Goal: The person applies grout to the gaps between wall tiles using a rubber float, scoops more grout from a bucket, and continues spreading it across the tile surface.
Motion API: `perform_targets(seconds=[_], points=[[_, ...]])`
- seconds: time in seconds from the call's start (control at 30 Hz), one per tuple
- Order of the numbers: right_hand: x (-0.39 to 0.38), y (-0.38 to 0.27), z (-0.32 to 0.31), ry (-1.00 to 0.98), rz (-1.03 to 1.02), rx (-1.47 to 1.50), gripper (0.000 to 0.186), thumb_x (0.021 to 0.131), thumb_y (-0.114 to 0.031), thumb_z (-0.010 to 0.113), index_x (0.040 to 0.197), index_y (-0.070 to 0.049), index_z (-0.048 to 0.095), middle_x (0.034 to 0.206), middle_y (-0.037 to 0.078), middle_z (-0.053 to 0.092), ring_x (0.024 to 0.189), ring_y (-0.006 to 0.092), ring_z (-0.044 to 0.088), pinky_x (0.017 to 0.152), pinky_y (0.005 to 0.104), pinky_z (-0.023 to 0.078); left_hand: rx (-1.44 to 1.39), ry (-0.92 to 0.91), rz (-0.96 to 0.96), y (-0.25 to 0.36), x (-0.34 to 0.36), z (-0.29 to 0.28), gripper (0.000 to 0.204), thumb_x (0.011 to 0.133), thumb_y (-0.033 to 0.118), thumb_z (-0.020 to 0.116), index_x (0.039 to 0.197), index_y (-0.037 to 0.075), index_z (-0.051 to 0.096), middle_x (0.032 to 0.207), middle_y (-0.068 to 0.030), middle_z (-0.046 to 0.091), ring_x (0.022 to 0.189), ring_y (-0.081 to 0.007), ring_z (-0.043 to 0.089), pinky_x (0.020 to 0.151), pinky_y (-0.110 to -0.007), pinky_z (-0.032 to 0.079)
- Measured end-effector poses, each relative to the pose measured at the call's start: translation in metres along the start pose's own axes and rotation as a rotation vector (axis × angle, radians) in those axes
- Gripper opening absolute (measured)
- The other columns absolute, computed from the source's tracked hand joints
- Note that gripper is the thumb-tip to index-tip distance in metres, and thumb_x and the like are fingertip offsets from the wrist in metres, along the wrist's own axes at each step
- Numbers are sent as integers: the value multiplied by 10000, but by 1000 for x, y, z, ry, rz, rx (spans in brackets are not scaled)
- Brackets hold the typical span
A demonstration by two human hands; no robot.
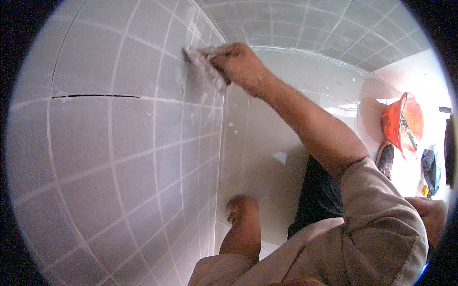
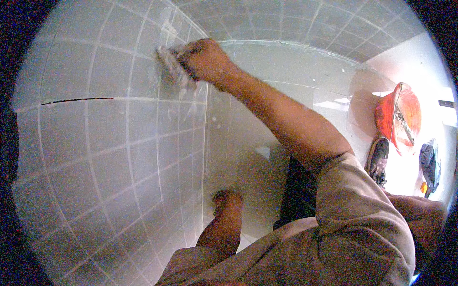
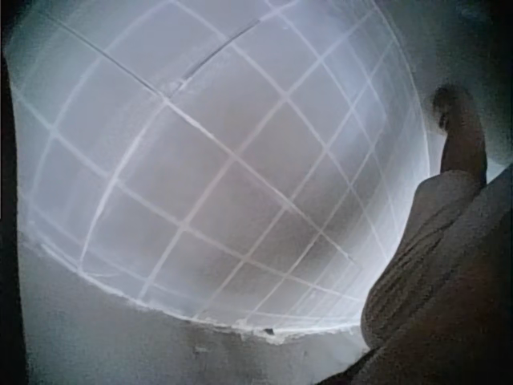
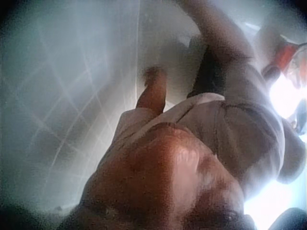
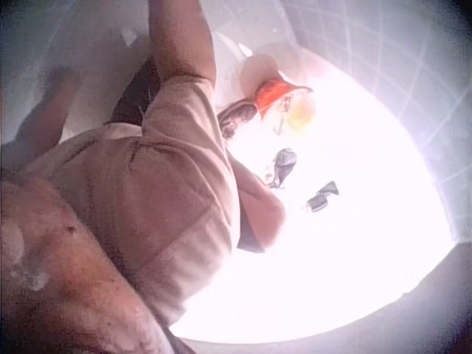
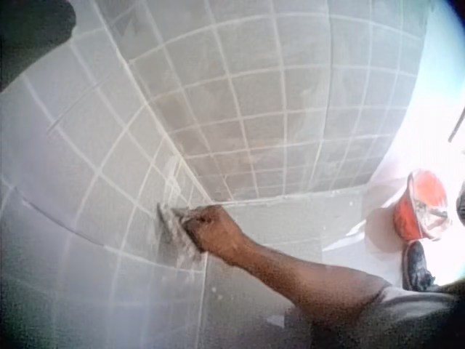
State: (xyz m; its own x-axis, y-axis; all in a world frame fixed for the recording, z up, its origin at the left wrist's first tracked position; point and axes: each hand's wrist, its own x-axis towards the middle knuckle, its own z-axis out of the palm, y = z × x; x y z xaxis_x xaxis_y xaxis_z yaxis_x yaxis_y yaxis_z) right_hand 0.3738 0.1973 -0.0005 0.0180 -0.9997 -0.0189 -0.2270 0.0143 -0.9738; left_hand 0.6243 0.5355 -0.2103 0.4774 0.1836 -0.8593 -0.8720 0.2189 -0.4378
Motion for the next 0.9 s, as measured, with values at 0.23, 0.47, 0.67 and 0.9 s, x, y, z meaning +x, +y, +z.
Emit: perform_targets(seconds=[0.23, 0.47, 0.67, 0.9], points=[[81, 24, -56, 142, -438, -869, 149, 883, -156, 633, 956, -38, 686, 851, 131, 667, 779, 273, 671, 769, 413, 558, 371, 46, 94, 14, -4, -8, 397, 1009, 342, 512, 1349, 180, 636, 1445, -114, 583, 1272, -273, 603, 1027, -474, 450], [17, 45, -40, 18, -437, -511, 198, 906, -169, 614, 949, -1, 709, 740, 100, 640, 675, 179, 564, 628, 351, 482, 545, -184, 77, 20, -55, -28, 432, 990, 346, 549, 1392, 197, 603, 1467, -122, 560, 1287, -294, 586, 1049, -497, 425], [18, 11, -8, -22, 20, 148, 269, 921, -208, 603, 898, 31, 725, 741, 58, 651, 703, 157, 587, 631, 346, 482, 126, 39, 20, 4, 31, 11, 446, 1010, 372, 481, 1395, 183, 602, 1498, -125, 531, 1312, -409, 552, 1084, -520, 381], [-5, -10, -25, 38, 120, 272, 296, 926, -226, 603, 998, 13, 763, 739, 30, 658, 664, 135, 572, 639, 322, 482, 404, -192, -11, 16, 14, -2, 453, 1004, 369, 490, 1367, 132, 620, 1443, -122, 586, 1264, -421, 590, 1018, -523, 428]])
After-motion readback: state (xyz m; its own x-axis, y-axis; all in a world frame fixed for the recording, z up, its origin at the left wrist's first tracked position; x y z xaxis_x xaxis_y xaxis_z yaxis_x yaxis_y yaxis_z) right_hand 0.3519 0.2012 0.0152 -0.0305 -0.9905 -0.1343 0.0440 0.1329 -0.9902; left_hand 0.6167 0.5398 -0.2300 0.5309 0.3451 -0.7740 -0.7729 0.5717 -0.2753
